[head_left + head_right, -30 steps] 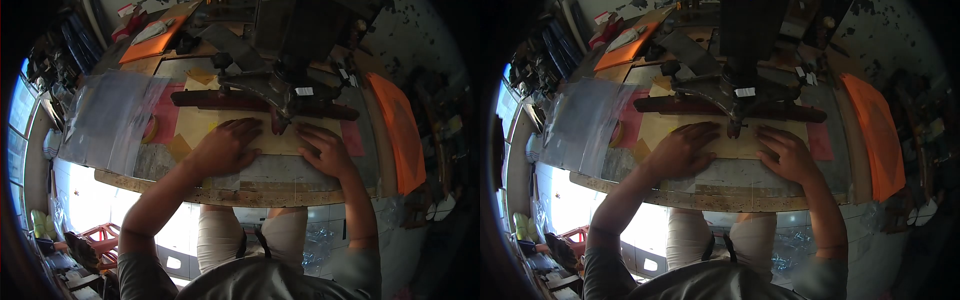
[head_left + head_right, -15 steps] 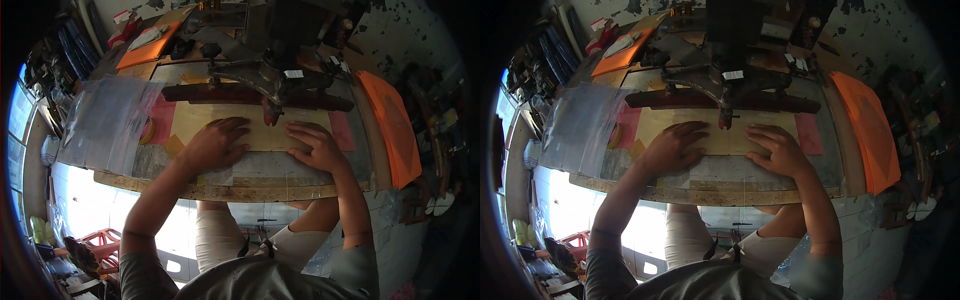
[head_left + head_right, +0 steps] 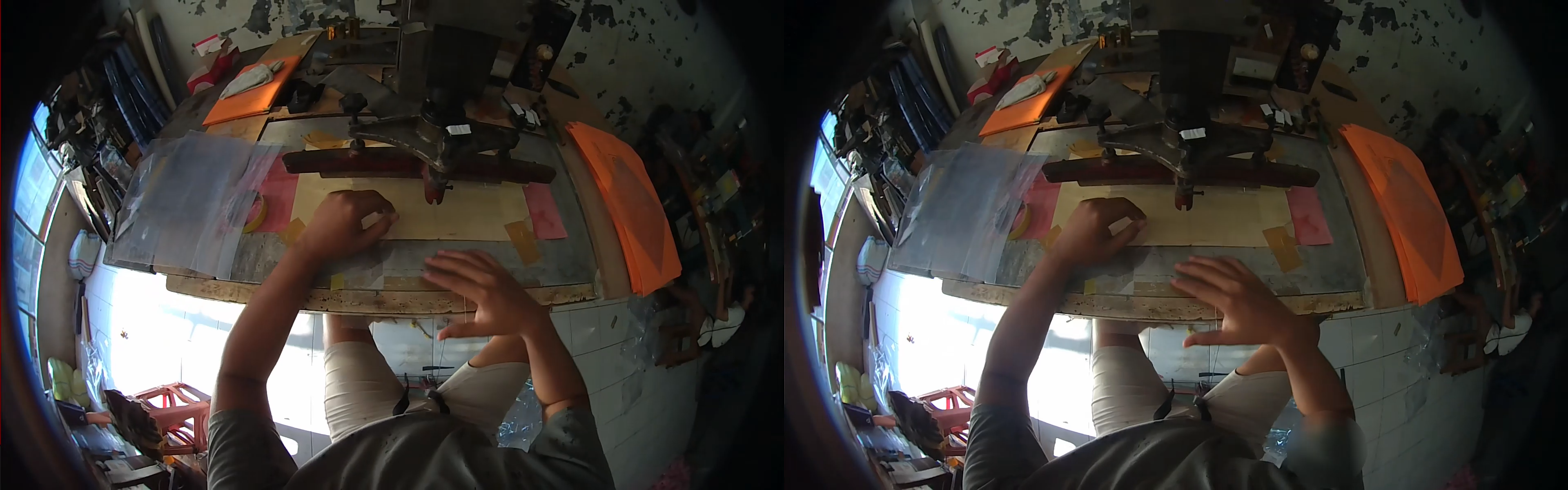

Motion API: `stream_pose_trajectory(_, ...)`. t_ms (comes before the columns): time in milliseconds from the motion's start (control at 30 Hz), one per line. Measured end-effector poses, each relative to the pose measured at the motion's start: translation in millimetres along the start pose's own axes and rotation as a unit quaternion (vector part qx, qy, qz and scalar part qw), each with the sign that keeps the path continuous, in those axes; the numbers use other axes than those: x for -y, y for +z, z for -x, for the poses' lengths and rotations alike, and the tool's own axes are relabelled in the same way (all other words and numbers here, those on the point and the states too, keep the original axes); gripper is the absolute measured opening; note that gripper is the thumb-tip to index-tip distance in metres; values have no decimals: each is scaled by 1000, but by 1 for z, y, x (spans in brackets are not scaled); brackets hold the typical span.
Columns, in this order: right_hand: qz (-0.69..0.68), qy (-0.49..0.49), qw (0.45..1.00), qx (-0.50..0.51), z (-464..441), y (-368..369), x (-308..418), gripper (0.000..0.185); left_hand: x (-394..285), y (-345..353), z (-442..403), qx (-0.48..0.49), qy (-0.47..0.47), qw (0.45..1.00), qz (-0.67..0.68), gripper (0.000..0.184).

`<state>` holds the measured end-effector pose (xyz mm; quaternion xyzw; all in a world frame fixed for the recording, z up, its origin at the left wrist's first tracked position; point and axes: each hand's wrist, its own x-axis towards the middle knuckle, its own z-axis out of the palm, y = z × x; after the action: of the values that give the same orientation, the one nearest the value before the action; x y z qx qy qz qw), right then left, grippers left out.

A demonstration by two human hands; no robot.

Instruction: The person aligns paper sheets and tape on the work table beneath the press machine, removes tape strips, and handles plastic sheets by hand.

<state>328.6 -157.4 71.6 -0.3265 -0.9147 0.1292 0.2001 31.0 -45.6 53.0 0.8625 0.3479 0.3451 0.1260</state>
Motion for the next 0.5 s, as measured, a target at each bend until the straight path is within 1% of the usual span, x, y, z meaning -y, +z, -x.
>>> stream_pose_trajectory(33, 8, -12, 1000, 8, 4, 10, 18, 77, 2, -2, 0, -18, -4, 1000, 8, 17)
stream_pose_trajectory(133, 105, 20, 994, 13, 14, 41, 43, 71, 8, -10, 3, -102, -16, 993, -50, 14)
stream_pose_trajectory(167, 70, 23, 997, -34, 15, 43, 45, 56, 11, -12, 4, -119, -23, 991, -54, 13)
stream_pose_trajectory(267, 85, 38, 991, -96, 23, 46, 35, 45, 17, -20, 4, -167, -46, 983, -68, 13)
stream_pose_trajectory(300, 82, 39, 986, -139, 17, 41, 39, 39, 16, -21, 4, -182, -55, 979, -73, 14)
stream_pose_trajectory(400, 95, 38, 975, -197, 8, 27, 40, 38, 17, -23, 2, -215, -79, 970, -86, 15)
stream_pose_trajectory(433, 102, 26, 969, -225, 2, 19, 44, 40, 18, -23, 3, -222, -88, 967, -91, 16)
stream_pose_trajectory(500, 110, 31, 963, -245, -3, 9, 47, 42, 19, -25, 3, -245, -97, 960, -92, 16)
